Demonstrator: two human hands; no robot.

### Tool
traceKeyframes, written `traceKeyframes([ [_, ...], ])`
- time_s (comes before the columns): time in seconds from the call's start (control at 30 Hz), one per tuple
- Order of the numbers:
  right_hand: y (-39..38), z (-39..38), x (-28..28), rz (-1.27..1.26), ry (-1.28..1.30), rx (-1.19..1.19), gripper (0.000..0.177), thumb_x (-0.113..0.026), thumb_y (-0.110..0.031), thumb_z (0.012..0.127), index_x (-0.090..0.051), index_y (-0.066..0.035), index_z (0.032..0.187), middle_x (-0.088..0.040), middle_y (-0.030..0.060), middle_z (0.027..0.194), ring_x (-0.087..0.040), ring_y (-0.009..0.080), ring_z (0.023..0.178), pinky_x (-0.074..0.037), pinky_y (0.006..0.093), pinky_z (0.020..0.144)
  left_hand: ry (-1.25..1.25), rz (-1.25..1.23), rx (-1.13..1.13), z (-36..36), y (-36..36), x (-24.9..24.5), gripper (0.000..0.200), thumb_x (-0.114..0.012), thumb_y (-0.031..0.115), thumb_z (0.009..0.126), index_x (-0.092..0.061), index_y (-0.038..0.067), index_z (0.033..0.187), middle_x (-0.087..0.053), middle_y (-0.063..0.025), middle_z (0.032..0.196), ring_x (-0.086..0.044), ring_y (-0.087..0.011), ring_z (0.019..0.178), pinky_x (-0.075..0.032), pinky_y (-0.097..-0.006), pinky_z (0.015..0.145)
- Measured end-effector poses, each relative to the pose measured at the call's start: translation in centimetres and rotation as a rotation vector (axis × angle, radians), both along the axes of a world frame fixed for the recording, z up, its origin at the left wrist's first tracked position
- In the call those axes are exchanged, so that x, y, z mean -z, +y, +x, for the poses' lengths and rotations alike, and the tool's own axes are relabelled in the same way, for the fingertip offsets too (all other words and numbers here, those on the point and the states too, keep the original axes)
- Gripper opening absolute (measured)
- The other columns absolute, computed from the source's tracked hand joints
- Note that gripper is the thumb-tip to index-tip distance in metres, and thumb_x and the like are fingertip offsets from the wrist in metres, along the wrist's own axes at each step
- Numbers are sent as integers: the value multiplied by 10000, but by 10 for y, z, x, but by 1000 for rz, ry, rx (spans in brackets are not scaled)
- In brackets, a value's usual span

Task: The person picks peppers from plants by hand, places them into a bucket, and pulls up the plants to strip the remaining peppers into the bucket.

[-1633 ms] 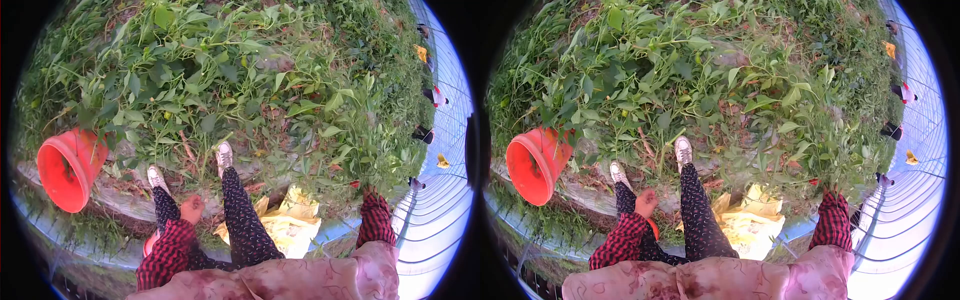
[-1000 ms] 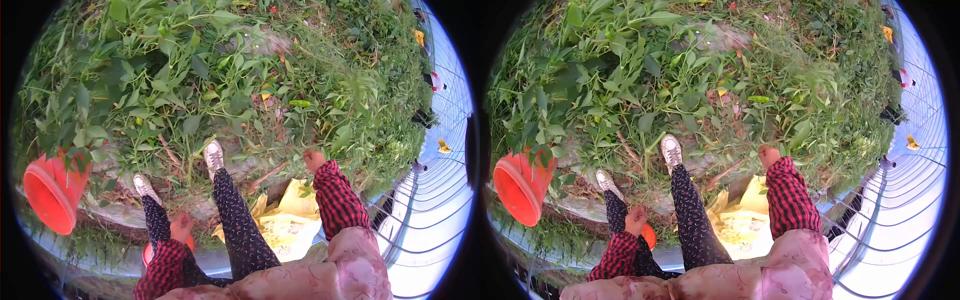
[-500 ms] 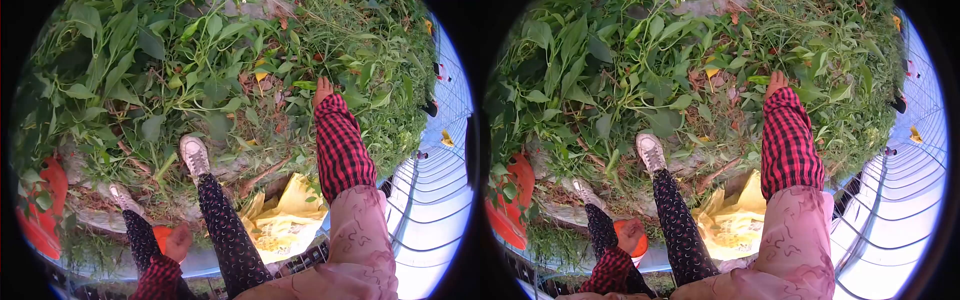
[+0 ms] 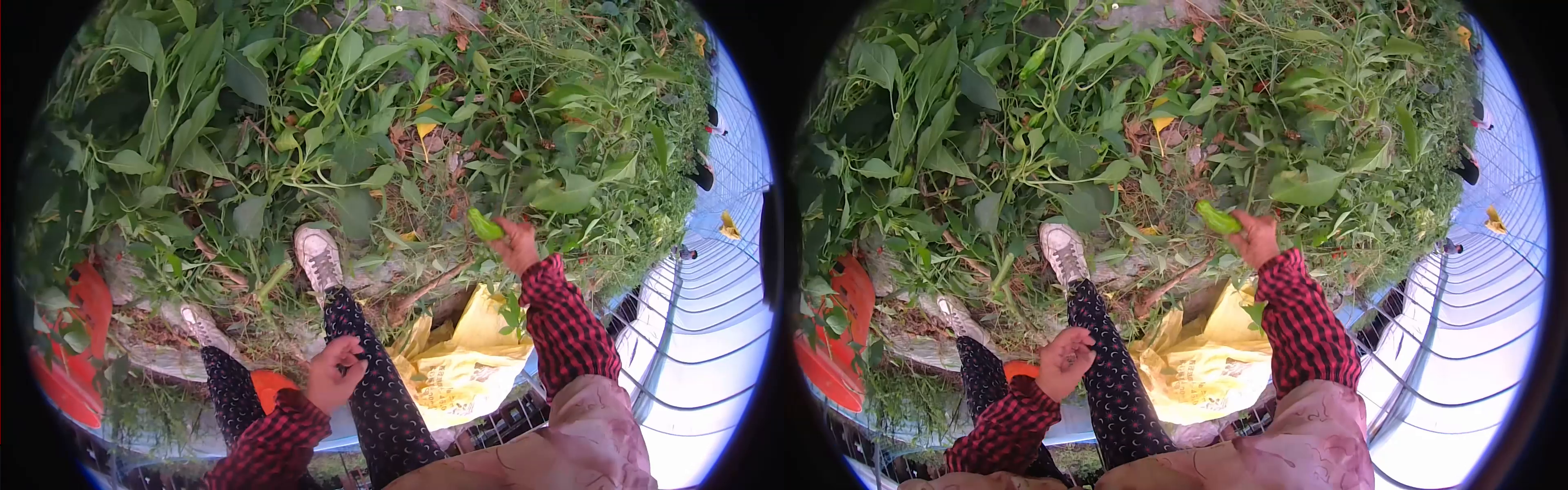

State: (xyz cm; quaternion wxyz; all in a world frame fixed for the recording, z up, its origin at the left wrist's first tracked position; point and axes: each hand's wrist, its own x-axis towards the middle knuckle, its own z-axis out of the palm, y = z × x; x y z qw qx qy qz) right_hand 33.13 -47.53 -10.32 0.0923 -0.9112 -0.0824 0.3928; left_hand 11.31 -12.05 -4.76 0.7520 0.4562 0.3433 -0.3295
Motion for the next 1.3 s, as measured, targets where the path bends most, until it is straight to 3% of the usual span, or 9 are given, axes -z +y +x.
traceKeyframes([
  [0.13, 73, -64, -54, 149, 315, 76, 248, -606, -140, 693, -521, -67, 915, -544, 159, 615, -563, 305, 603, -436, 402, 618, -240, 68, 87, 72, -21, -15, 405, -613, 12, 681, -475, 29, 1061, -550, -69, 905, -528, -138, 759, -423, -271, 736],
  [0.2, 124, -72, -79, 64, 429, -92, 221, -596, -151, 698, -518, -36, 870, -547, 185, 648, -557, 332, 625, -442, 404, 565, -851, 620, 445, 103, -27, -18, 512, -611, 66, 648, -427, 42, 1125, -540, -92, 917, -534, -220, 787, -418, -346, 770],
  [0.4, 140, -22, -60, 333, 1128, 359, 284, -599, -228, 771, -561, -7, 944, -613, 108, 786, -581, 181, 715, -461, 300, 635, -528, 330, 924, 93, -45, 16, 473, -595, 163, 649, -426, 33, 1072, -549, -116, 927, -553, -256, 744, -403, -376, 775],
  [0.57, 9, 130, 86, 210, -84, 12, 285, -534, -130, 753, -532, -18, 1015, -584, 170, 864, -568, 303, 794, -461, 324, 716, -67, -88, 6, 53, -87, 7, 325, -645, 66, 675, -472, 26, 947, -519, -38, 683, -534, -119, 566, -435, -238, 508],
  [0.7, -66, 236, 65, -605, -155, -328, 361, -463, -127, 786, -466, -54, 1140, -538, 96, 1096, -481, 248, 1030, -397, 318, 825, 346, -569, -368, 54, -117, 7, 204, -547, -23, 743, -470, 30, 924, -482, -3, 731, -506, -99, 619, -461, -253, 576],
  [0.8, -133, 276, 75, -851, -436, 48, 352, -448, -175, 799, -453, -82, 1139, -586, 103, 988, -537, 211, 916, -388, 338, 809, 348, -564, -293, 55, -126, 17, 214, -566, -7, 739, -465, 37, 923, -467, 14, 735, -480, -76, 630, -432, -231, 573],
  [0.93, -120, 260, 60, -159, -426, 987, 275, -485, -143, 756, -485, -31, 1007, -596, 104, 917, -590, 242, 742, -457, 350, 692, 97, -467, -56, 54, -130, 20, 215, -583, 11, 736, -462, 44, 912, -448, 28, 729, -441, -50, 634, -391, -206, 563],
  [1.07, -98, 224, 77, -621, -461, -35, 249, -482, -133, 746, -486, -79, 989, -569, 160, 893, -562, 342, 802, -454, 397, 682, 27, -448, 52, 51, -131, 22, 291, -619, 108, 702, -451, 22, 924, -492, -47, 646, -456, -90, 578, -403, -247, 538],
  [1.3, -59, 228, 82, -737, -405, -523, 275, -506, -112, 715, -511, -131, 989, -518, 140, 1004, -491, 342, 931, -399, 419, 791, -111, -415, 99, 53, -136, 23, 258, -598, 96, 710, -440, 29, 902, -521, -58, 617, -499, -120, 546, -413, -256, 516],
])
